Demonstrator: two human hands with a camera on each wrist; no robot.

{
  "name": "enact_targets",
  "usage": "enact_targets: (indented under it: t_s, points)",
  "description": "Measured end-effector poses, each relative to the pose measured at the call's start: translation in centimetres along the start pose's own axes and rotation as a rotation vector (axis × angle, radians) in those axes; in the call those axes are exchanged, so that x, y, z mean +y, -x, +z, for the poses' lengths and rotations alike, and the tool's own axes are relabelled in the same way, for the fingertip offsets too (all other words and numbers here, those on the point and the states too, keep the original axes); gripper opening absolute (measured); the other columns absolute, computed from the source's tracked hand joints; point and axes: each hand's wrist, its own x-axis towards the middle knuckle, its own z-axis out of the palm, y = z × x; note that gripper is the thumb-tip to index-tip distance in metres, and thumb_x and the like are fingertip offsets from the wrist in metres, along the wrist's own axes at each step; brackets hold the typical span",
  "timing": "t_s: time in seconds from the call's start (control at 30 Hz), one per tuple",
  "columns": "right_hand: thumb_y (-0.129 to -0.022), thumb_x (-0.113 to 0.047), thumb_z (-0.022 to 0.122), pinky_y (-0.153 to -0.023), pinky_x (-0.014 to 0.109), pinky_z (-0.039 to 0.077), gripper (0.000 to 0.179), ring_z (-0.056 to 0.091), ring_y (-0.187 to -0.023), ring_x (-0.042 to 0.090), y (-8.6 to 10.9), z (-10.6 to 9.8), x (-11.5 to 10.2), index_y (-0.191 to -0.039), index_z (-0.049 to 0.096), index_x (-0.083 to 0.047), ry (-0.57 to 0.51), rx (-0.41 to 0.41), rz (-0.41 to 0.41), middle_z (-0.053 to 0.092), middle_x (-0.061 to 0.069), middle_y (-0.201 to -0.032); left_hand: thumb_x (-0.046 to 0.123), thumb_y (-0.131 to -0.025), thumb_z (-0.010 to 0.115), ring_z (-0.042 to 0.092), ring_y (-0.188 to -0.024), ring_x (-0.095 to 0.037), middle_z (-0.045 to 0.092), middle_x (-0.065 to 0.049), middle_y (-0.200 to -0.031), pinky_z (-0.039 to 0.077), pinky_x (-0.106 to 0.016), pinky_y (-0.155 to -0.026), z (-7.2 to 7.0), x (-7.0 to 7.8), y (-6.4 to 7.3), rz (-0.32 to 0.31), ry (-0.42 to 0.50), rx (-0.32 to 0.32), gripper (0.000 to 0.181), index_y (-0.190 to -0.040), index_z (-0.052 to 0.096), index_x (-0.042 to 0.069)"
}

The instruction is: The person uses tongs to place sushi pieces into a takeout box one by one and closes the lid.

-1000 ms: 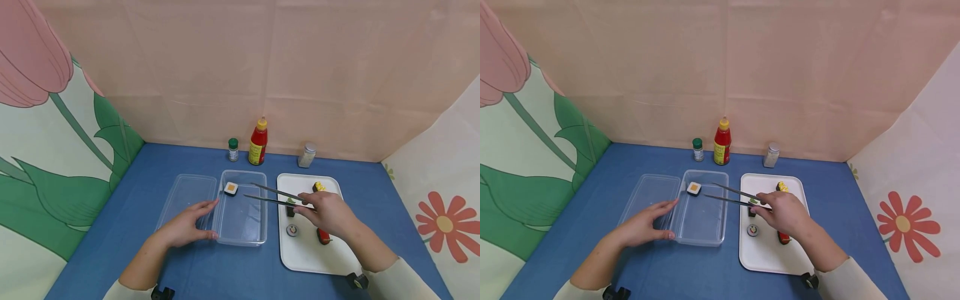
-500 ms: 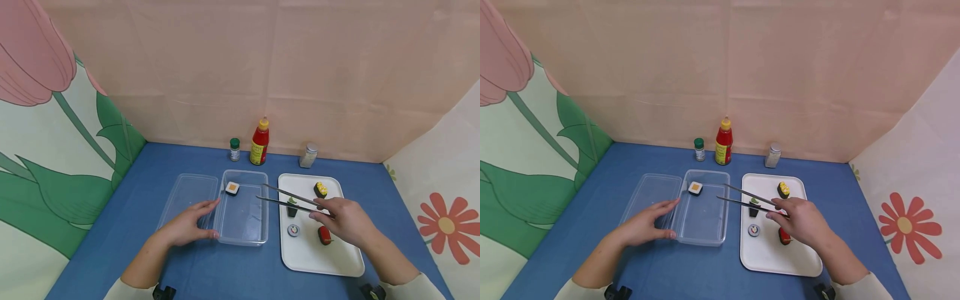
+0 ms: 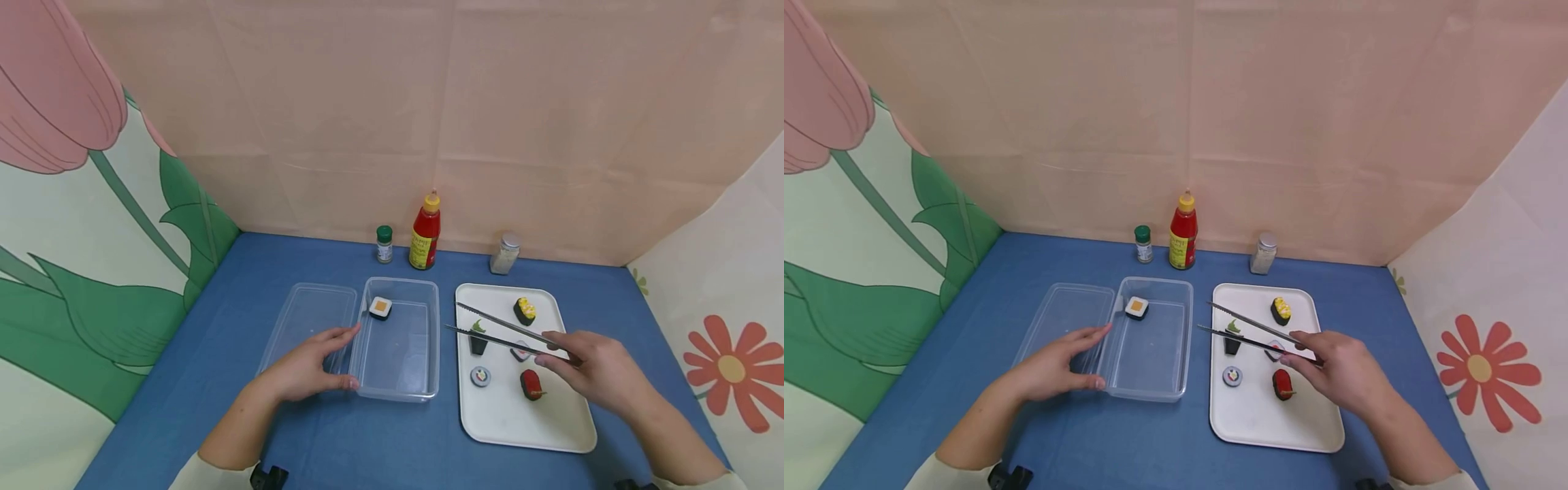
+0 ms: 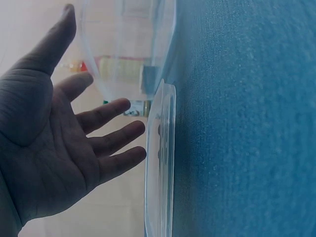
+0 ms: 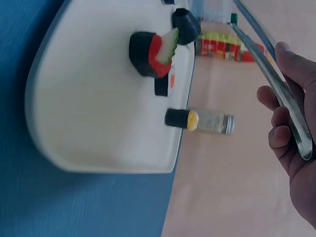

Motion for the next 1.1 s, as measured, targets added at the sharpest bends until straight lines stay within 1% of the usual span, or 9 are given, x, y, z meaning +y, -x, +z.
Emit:
enact_targets:
  t_s: [0.1, 0.27, 0.4, 0.63, 0.8, 1.03, 1.1]
  points:
    - [-0.074, -0.028, 0.095, -0.05, 0.016, 0.034, 0.043, 0.038, -0.06, -0.004, 0.5, -0.5, 0.3, -0.11, 0.082, -0.01, 0.016, -0.026, 0.043, 0.049, -0.022, -0.069, 0.055, -0.081, 0.085, 0.031, -0.151, -0.043, 0.034, -0.01, -0.166, 0.033, -0.068, -0.112, 0.0, 0.1, 0.0, -0.005, 0.001, 0.001, 0.099, -0.164, 0.032, 0.036]
    - [-0.073, -0.026, 0.096, -0.05, 0.02, 0.04, 0.043, 0.042, -0.061, -0.002, 1.3, -1.1, 0.4, -0.11, 0.082, -0.01, 0.048, -0.11, 0.142, 0.06, -0.019, -0.072, 0.054, -0.082, 0.085, 0.031, -0.151, -0.043, 0.034, -0.011, -0.166, 0.033, -0.068, -0.113, 0.1, 0.1, -0.1, -0.012, 0.006, 0.003, 0.099, -0.163, 0.033, 0.036]
    - [-0.073, -0.027, 0.096, -0.05, 0.021, 0.042, 0.043, 0.045, -0.062, -0.001, 1.7, -1.5, 0.6, -0.11, 0.082, -0.01, 0.06, -0.158, 0.186, 0.062, -0.018, -0.073, 0.055, -0.081, 0.085, 0.031, -0.151, -0.043, 0.033, -0.011, -0.166, 0.033, -0.068, -0.113, 0.1, 0.1, -0.2, -0.013, 0.005, 0.003, 0.099, -0.163, 0.032, 0.037]
    - [-0.075, -0.03, 0.095, -0.052, 0.022, 0.045, 0.046, 0.048, -0.065, 0.002, 2.0, -2.0, 0.8, -0.115, 0.081, -0.012, 0.058, -0.227, 0.255, 0.065, -0.017, -0.076, 0.056, -0.08, 0.085, 0.031, -0.151, -0.044, 0.034, -0.012, -0.166, 0.033, -0.068, -0.112, 0.1, 0.0, 0.0, 0.001, 0.016, 0.003, 0.1, -0.164, 0.033, 0.035]
    - [-0.074, -0.032, 0.096, -0.052, 0.021, 0.046, 0.048, 0.049, -0.064, 0.001, 2.5, -2.3, 1.0, -0.115, 0.082, -0.013, 0.059, -0.235, 0.281, 0.066, -0.017, -0.077, 0.055, -0.08, 0.085, 0.031, -0.15, -0.044, 0.034, -0.011, -0.166, 0.033, -0.069, -0.112, 0.1, -0.1, 0.0, 0.004, 0.021, 0.004, 0.1, -0.164, 0.033, 0.034]
    - [-0.073, -0.033, 0.096, -0.051, 0.021, 0.045, 0.048, 0.047, -0.063, 0.0, 2.8, -2.4, 1.3, -0.115, 0.082, -0.015, 0.062, -0.249, 0.284, 0.064, -0.018, -0.076, 0.054, -0.081, 0.086, 0.031, -0.151, -0.044, 0.034, -0.011, -0.166, 0.033, -0.068, -0.113, 0.0, 0.1, 0.0, -0.01, 0.019, 0.001, 0.1, -0.163, 0.032, 0.037]
    - [-0.072, -0.033, 0.097, -0.051, 0.021, 0.044, 0.048, 0.046, -0.063, 0.001, 2.8, -2.3, 1.4, -0.114, 0.082, -0.015, 0.069, -0.247, 0.28, 0.064, -0.018, -0.076, 0.055, -0.081, 0.086, 0.031, -0.15, -0.044, 0.034, -0.011, -0.166, 0.033, -0.068, -0.113, 0.0, 0.1, -0.1, -0.009, 0.019, 0.0, 0.1, -0.164, 0.032, 0.036]
